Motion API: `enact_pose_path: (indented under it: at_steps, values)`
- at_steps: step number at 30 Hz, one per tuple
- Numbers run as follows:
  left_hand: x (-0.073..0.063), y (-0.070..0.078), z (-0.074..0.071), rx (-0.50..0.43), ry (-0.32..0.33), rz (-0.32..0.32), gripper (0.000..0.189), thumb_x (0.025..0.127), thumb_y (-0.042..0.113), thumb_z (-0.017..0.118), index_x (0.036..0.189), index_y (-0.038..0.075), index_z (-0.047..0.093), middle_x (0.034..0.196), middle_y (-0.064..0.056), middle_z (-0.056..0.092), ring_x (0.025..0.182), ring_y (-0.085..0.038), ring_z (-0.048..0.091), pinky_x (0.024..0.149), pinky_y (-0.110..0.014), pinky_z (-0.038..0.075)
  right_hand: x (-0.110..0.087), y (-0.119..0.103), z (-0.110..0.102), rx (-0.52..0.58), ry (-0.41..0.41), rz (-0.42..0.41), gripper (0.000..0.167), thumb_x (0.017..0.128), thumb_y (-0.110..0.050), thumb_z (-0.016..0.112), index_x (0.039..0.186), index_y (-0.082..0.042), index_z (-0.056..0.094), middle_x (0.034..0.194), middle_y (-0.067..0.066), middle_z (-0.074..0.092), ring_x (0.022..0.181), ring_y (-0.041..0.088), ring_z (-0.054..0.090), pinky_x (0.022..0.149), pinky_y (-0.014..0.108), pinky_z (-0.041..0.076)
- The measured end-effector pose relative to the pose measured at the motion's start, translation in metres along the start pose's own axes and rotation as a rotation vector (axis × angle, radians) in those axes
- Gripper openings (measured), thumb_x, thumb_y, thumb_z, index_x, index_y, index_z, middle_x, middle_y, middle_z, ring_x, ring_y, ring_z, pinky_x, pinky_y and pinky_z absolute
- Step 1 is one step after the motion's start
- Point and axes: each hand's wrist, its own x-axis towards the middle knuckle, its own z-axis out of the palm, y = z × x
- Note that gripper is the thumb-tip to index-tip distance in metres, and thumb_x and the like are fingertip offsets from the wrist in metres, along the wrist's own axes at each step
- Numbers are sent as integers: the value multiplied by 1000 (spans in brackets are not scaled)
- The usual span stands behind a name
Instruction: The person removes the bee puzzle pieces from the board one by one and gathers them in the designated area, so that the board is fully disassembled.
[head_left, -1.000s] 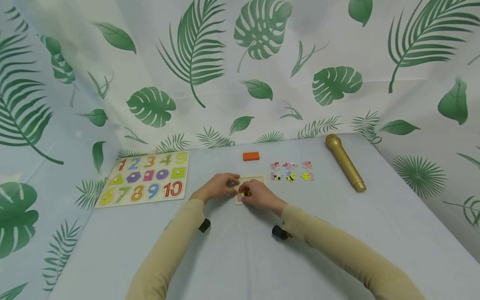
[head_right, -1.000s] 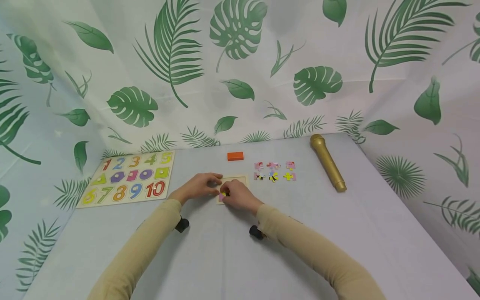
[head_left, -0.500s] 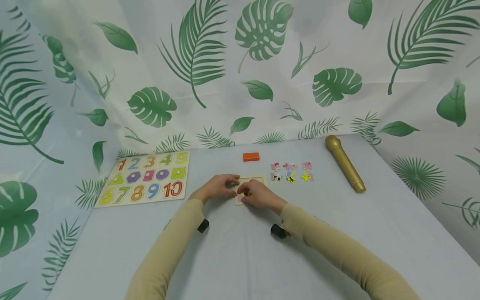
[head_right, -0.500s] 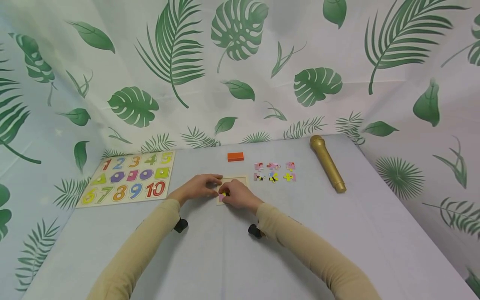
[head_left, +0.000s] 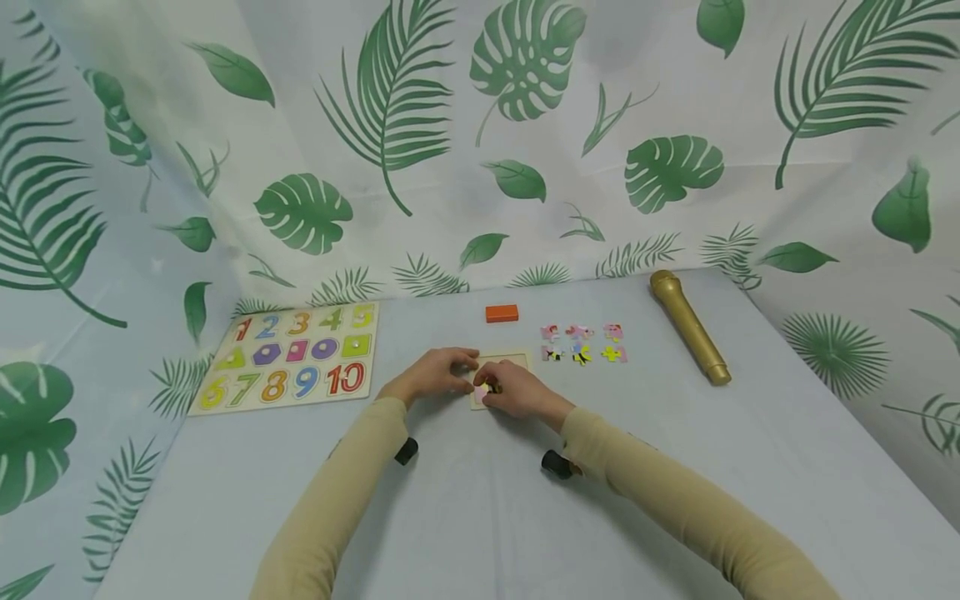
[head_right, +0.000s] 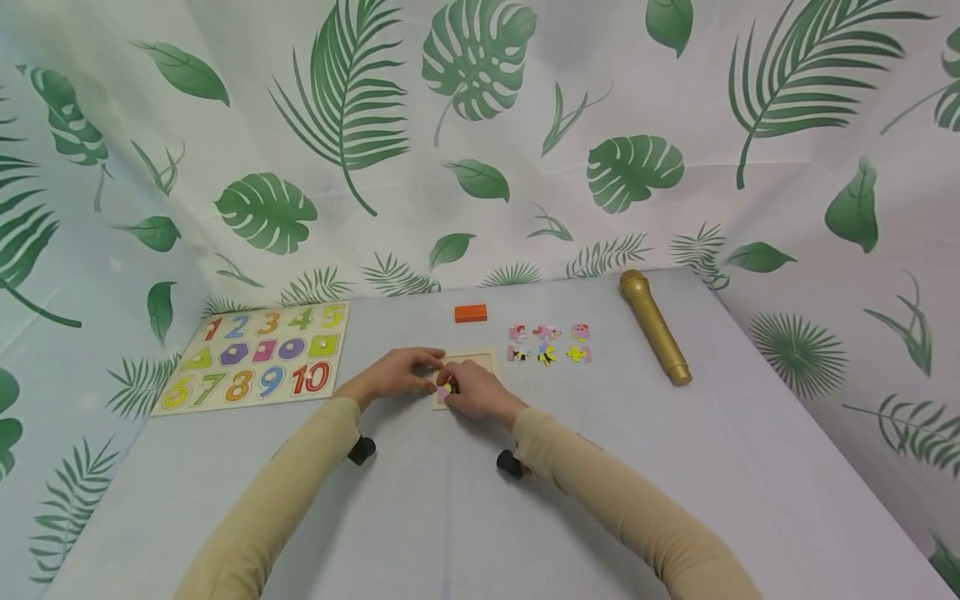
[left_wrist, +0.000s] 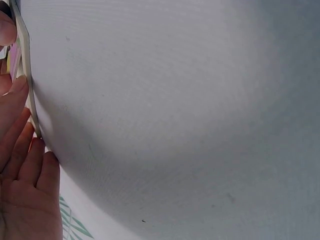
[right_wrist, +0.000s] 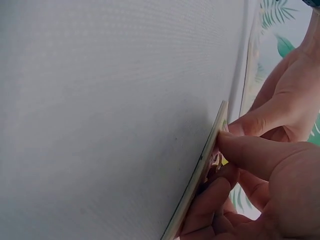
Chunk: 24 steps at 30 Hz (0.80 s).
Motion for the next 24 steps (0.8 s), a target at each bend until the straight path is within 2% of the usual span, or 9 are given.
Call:
enact_pose_path:
  at_steps: [9, 17, 24]
  values:
    - [-6, 7, -3, 12, -3, 8, 40, 86, 15, 76, 123, 3, 65, 146, -6, 49, 139, -26, 38, 115, -40, 31, -4, 3, 1, 55, 32, -46, 18, 91, -10, 68, 109, -9, 64, 94, 3, 60, 87, 18, 53, 78, 34, 48]
    - [-1, 2, 0, -4, -1, -30, 40, 86, 15, 77, 123, 6, 66, 147, -4, 48, 140, -23, 37, 116, -38, 30, -5, 8, 4, 88, 64, -51, 17, 93, -16, 68, 110, -13, 65, 98, 1, 62, 89, 16, 55, 81, 34, 49]
    - [0, 1, 1, 4, 3, -12, 41, 85, 14, 77, 124, 5, 65, 147, -4, 48, 140, -23, 37, 116, -38, 30, -6, 7, 3, 101, 70, -54, 13, 91, -11, 69, 104, -12, 65, 97, 0, 64, 88, 16, 55, 81, 34, 48]
